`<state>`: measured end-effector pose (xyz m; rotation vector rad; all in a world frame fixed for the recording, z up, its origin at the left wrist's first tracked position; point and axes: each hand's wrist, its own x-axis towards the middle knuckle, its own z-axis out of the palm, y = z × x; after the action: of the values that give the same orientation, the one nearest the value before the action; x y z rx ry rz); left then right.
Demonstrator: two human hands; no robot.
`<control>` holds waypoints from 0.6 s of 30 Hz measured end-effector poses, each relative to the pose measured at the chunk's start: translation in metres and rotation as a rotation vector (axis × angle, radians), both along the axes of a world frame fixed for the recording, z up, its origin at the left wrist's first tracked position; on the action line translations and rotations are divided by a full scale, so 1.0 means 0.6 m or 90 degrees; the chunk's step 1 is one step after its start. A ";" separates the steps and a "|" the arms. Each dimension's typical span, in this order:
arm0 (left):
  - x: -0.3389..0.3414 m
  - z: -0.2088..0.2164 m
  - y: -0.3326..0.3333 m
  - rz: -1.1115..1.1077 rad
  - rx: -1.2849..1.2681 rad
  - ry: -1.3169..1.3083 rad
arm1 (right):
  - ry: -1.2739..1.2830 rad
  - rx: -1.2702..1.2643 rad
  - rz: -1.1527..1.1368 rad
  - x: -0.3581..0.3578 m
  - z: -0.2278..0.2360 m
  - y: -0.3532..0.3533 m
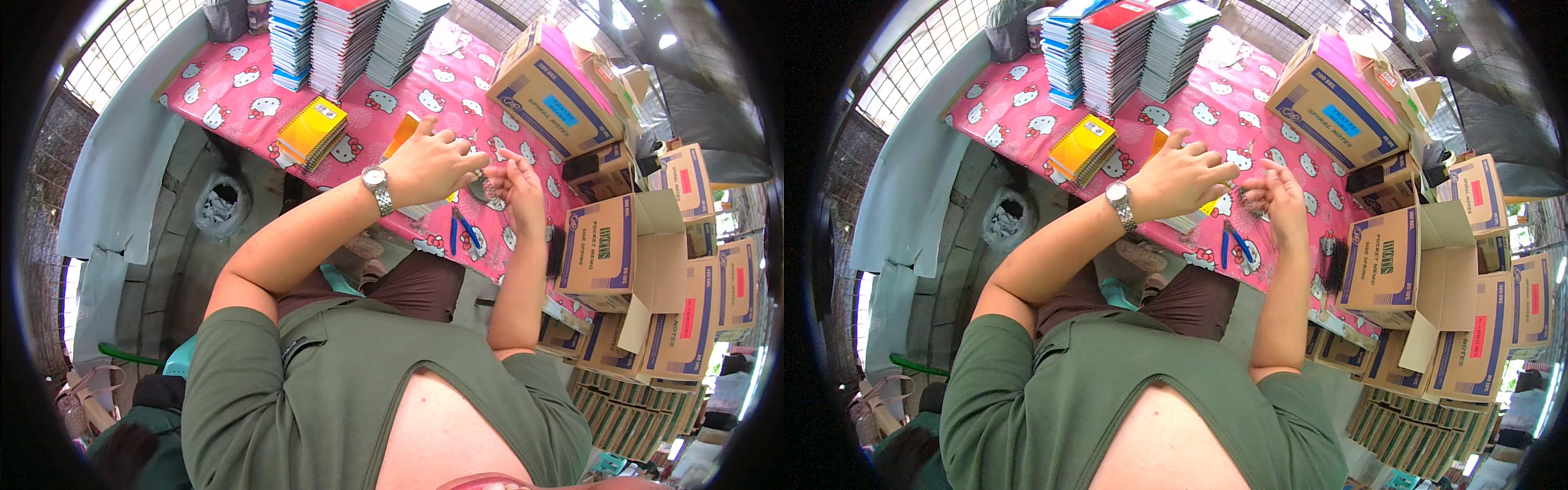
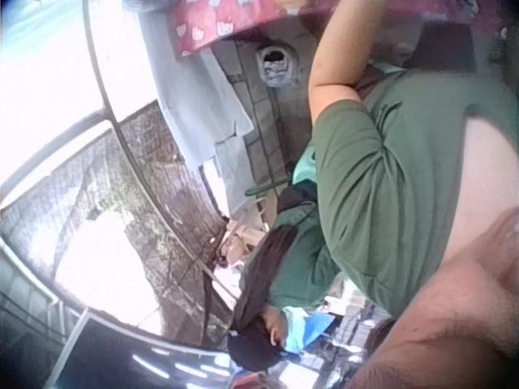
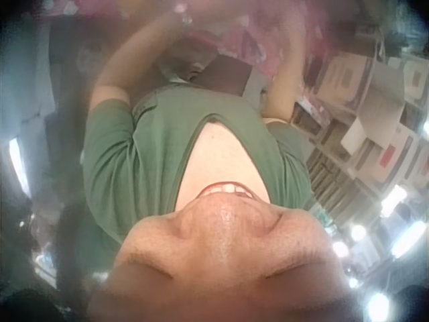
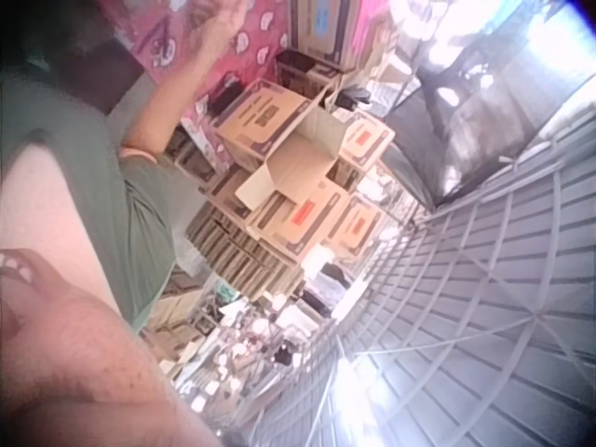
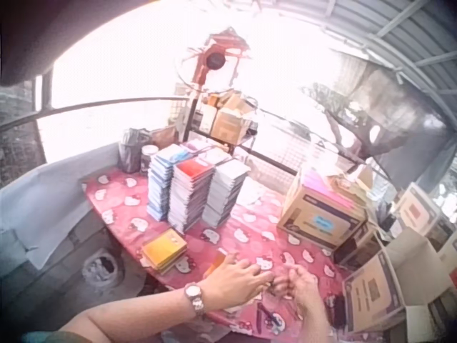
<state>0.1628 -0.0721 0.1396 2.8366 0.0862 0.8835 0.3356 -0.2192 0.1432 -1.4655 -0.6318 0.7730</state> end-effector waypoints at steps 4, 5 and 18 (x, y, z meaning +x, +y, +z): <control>0.009 0.014 -0.009 -0.035 0.007 0.023 | -0.489 -0.420 -0.293 0.180 -0.289 0.016; 0.015 0.006 -0.009 -0.049 0.018 0.012 | -0.516 -0.550 -0.270 0.186 -0.328 0.018; -0.008 -0.044 0.014 0.092 0.001 -0.069 | -0.370 -0.189 0.147 0.183 -0.120 0.057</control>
<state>0.1579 -0.0638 0.1130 2.8058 0.2804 1.0650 0.4453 -0.1849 0.0713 -1.9350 -1.1796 0.6302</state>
